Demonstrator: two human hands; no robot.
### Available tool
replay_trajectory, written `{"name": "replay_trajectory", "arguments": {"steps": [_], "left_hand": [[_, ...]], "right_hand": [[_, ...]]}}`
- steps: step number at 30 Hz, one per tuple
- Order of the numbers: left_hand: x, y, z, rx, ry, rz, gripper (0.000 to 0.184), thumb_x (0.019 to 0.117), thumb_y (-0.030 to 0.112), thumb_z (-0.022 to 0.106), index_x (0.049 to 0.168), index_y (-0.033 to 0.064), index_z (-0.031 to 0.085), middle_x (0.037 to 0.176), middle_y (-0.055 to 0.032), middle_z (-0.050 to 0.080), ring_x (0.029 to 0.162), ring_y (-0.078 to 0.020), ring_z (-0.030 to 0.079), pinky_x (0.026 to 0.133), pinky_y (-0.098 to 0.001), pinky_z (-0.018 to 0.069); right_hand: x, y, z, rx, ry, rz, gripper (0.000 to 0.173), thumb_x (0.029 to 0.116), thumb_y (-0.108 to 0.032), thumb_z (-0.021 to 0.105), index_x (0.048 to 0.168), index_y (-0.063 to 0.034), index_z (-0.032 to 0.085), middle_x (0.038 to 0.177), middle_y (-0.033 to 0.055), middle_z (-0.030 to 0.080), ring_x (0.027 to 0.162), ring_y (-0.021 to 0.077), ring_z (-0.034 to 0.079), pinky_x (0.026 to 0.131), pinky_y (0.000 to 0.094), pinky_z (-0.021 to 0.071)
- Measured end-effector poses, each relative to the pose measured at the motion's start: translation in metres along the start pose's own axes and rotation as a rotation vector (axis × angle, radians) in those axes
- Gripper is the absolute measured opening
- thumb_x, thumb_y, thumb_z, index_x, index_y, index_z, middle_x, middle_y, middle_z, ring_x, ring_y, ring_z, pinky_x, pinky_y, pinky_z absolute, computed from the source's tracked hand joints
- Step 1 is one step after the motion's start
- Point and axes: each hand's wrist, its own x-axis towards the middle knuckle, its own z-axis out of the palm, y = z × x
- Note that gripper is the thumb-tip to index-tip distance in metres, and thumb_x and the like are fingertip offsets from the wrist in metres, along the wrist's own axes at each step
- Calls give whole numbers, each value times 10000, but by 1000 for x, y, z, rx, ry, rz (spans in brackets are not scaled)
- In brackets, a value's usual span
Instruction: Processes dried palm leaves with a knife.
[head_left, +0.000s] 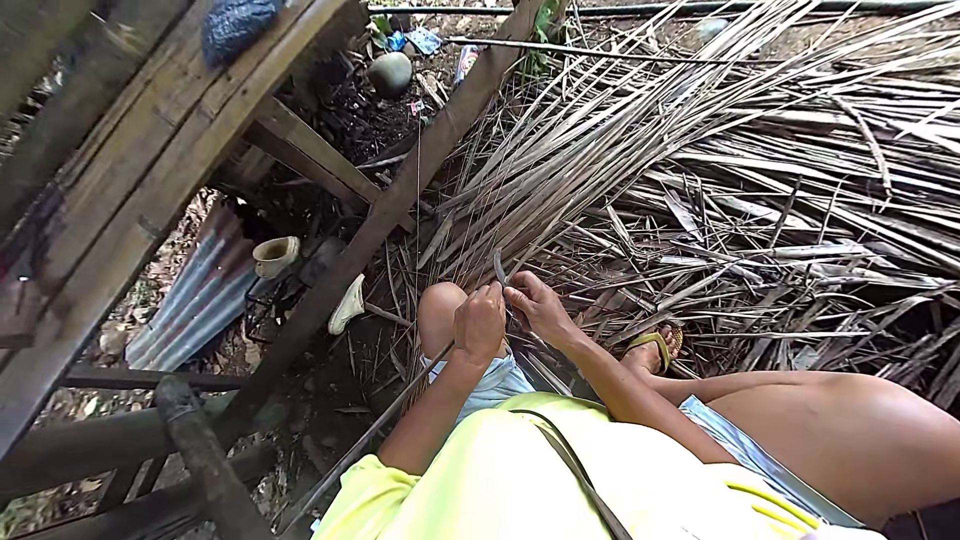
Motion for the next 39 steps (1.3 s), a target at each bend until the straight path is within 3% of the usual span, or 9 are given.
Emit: {"name": "replay_trajectory", "arguments": {"steps": [5,8,10,16,21,23,29,34,39], "left_hand": [[-3,1,-7,-55,-102,-118,232,1029,56,565,1143,-53,735,987,-210,743,904,-366,739,801,-536,588],[7,-1,-18,-85,-110,-154,241,1041,63,548,1150,-59,724,1031,-231,738,953,-384,732,855,-562,572],[10,-2,-22,-49,-152,-146,250,1051,91,547,1176,-30,725,1053,-218,744,979,-381,734,868,-562,574],[6,10,-27,61,-316,-146,287,1074,130,514,1237,6,715,1101,-210,741,1014,-383,728,878,-555,569],[2,12,-34,61,-363,-161,292,1073,151,520,1239,27,725,1112,-200,748,1033,-377,726,905,-552,558],[2,11,-37,51,-383,-153,298,1073,146,519,1257,26,721,1142,-194,745,1058,-370,722,932,-544,551],[14,4,-42,60,-434,-199,278,1077,170,533,1221,51,738,1086,-197,748,1037,-373,719,921,-569,542],[29,4,-25,33,-417,-226,311,1082,193,525,1301,69,707,1162,-186,740,1099,-358,707,978,-556,533],[32,16,-21,65,-400,-178,354,1072,216,551,1391,117,667,1152,-177,710,1089,-337,685,952,-506,543]], "right_hand": [[0,4,1,-254,-2,-18,303,1091,-303,505,1266,-62,561,769,125,606,600,237,596,616,432,540],[-7,2,-5,-236,-103,-42,423,1104,-274,473,1507,-144,490,789,101,609,598,182,559,608,372,519],[-8,5,-9,-219,-100,-43,461,1102,-264,484,1554,-176,463,790,103,623,600,169,555,615,357,514],[0,15,-20,-83,18,12,460,1089,-236,521,1529,-104,490,720,90,592,541,139,503,546,313,477],[8,21,-58,89,99,88,465,1091,-274,515,1533,-136,476,693,50,546,493,103,453,471,267,431],[21,24,-80,152,183,102,463,1088,-196,516,1534,-82,463,678,29,562,482,91,479,459,259,444],[24,34,-143,277,568,131,457,1110,-249,464,1550,-134,418,718,0,518,478,87,472,435,250,441],[-9,1,-90,134,281,68,405,1106,-263,454,1491,-137,464,699,32,504,489,118,463,460,286,449],[-5,13,-39,134,-43,98,539,1091,-203,506,1605,-166,352,738,67,579,533,119,513,513,279,473]]}}
